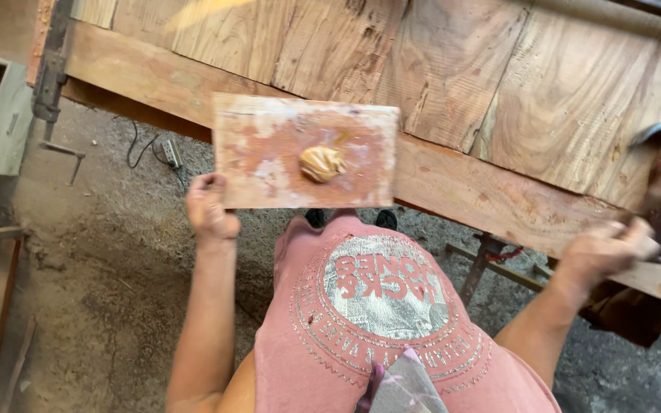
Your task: The person holds a small board on the workbench and spreads wood filler over a spot using a small putty knife, then sets the board aside and handles small wood pieces and a sanding block at the bench while other workers work nearby.
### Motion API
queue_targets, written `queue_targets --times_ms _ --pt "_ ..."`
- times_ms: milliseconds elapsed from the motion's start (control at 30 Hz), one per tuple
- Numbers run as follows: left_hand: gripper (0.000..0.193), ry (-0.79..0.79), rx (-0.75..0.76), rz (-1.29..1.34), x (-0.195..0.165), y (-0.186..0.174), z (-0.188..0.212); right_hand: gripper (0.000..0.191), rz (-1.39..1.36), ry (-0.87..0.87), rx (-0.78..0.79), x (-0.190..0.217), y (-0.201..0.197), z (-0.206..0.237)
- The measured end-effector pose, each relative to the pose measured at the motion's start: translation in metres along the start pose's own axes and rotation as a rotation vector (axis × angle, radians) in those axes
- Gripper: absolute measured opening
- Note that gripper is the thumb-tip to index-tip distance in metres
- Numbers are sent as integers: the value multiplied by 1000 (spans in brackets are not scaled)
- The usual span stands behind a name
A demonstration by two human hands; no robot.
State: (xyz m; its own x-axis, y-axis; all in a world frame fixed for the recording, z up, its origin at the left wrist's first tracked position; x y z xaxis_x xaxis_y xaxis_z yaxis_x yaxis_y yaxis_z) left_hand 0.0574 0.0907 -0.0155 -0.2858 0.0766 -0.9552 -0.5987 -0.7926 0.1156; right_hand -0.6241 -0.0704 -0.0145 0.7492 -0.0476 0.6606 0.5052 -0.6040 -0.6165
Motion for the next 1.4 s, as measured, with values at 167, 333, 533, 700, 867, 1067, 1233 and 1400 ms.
queue_targets --times_ms 167,333,533,700,867,1067,1233,1400 --pt "16 289 -265 -29 -83 -53 24 19 -178 -312 417 129 84 12" --pt "18 363 -366 21 -104 -92 39 21 -312 -481 623 234 148 27" --pt "20 283 -443 20 -90 -142 -14 21 -282 -431 781 331 256 73" --pt "18 227 -298 49 -81 -172 -70 18 -142 -462 751 392 360 76" --pt "17 261 -214 35 -89 -191 -106 39 -112 -500 705 436 417 56" --pt "19 278 -187 27 -95 -200 -126 29 -140 -548 747 441 414 83" --pt "26 229 -161 115 -91 -204 -137 33 -149 -563 820 427 392 96" --pt "39 27 67 31 -99 -214 -148 31 -164 -550 774 429 398 103"
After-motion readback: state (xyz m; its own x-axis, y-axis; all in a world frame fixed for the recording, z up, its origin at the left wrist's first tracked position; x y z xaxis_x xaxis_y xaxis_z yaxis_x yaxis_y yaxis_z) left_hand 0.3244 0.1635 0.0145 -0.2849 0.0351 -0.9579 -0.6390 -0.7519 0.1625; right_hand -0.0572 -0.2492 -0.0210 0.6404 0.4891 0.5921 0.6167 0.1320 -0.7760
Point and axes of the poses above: each hand's wrist, its own z-axis away from the middle knuckle, its own y-axis out of the palm, x = y × z, the point moved 4 cm from there along -z, towards the middle knuckle, and after that the axes turned 13 degrees about -z, right-handed, at the moved point
